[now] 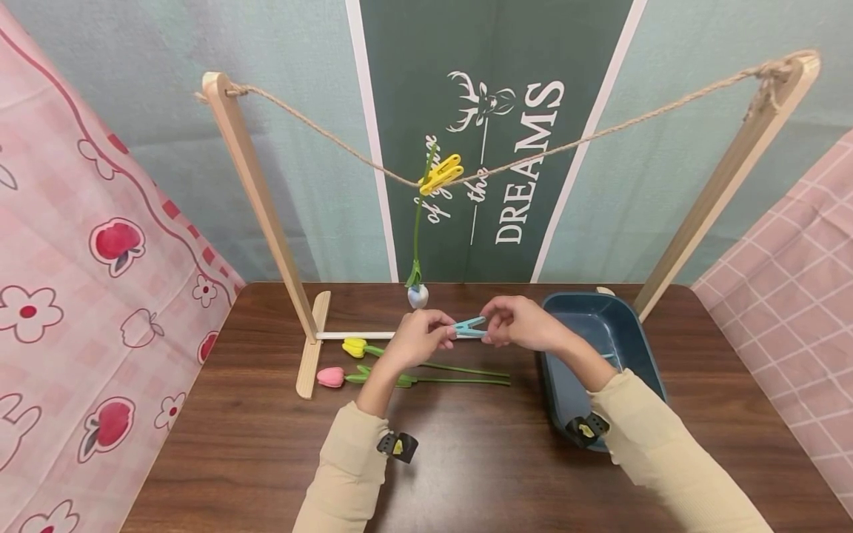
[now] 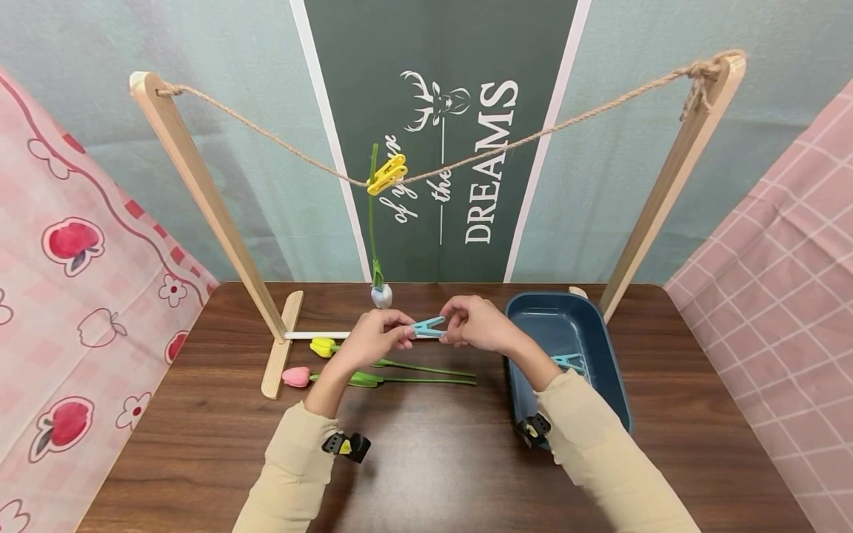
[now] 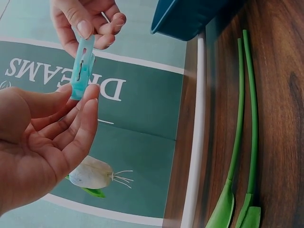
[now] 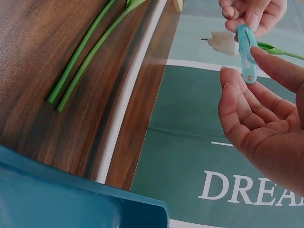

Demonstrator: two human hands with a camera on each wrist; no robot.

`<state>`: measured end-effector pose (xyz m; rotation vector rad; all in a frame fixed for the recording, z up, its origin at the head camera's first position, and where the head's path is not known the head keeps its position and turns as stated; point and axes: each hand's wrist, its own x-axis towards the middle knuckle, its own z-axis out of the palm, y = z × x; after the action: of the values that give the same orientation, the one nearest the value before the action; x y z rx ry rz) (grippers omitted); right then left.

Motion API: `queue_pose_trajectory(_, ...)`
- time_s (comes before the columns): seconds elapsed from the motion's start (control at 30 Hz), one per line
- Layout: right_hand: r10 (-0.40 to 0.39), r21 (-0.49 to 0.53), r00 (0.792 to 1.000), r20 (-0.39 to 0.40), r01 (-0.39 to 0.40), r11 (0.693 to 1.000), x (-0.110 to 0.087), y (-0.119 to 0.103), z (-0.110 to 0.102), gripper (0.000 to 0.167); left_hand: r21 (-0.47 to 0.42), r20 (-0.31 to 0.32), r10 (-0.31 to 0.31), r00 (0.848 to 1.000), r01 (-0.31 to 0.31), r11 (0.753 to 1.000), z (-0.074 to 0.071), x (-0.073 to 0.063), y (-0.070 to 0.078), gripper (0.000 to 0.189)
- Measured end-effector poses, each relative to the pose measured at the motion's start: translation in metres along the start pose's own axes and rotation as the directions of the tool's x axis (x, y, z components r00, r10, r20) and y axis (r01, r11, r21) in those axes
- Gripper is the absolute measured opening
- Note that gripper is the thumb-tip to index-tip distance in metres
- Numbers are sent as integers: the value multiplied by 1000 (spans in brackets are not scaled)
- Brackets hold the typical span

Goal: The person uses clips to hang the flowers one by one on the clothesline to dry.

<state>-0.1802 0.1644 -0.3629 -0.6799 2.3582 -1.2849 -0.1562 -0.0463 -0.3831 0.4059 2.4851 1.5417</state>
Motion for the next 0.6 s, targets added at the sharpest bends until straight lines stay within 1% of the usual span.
queue_pose_trajectory(0.13,-6,-33,1000,-10,5,999,0,-1,0,26,-6,4,7,1000,-7,1000,0,0,-1,13)
queue_pose_trajectory(0.17,-9,-41,1000,-12,8,999,0,-1,0,26,-8,7,13,1000,-13,1000,0,0,-1,13)
queue_pose_trajectory(0.2,-10,-49,1000,-14,9,999,0,-1,0,25,-5,7,32,999,-32,999,-1,-1,-1,13)
queue_pose_trajectory(0.27,-15,-64,1000,-20,13,998,0,-2,-1,24,-11,10,37,999,-36,999,-1,-1,-1,13)
queue_pose_trajectory(0.4,-27,-86,999,-30,25,996,0,-3,-1,23,-21,17,24,1000,-23,1000,-1,-1,-1,13)
queue_pose_trajectory(0.6,-29,-99,998,-48,24,995,0,-5,-1,20,-21,17,21,1000,-21,1000,0,1,-3,12)
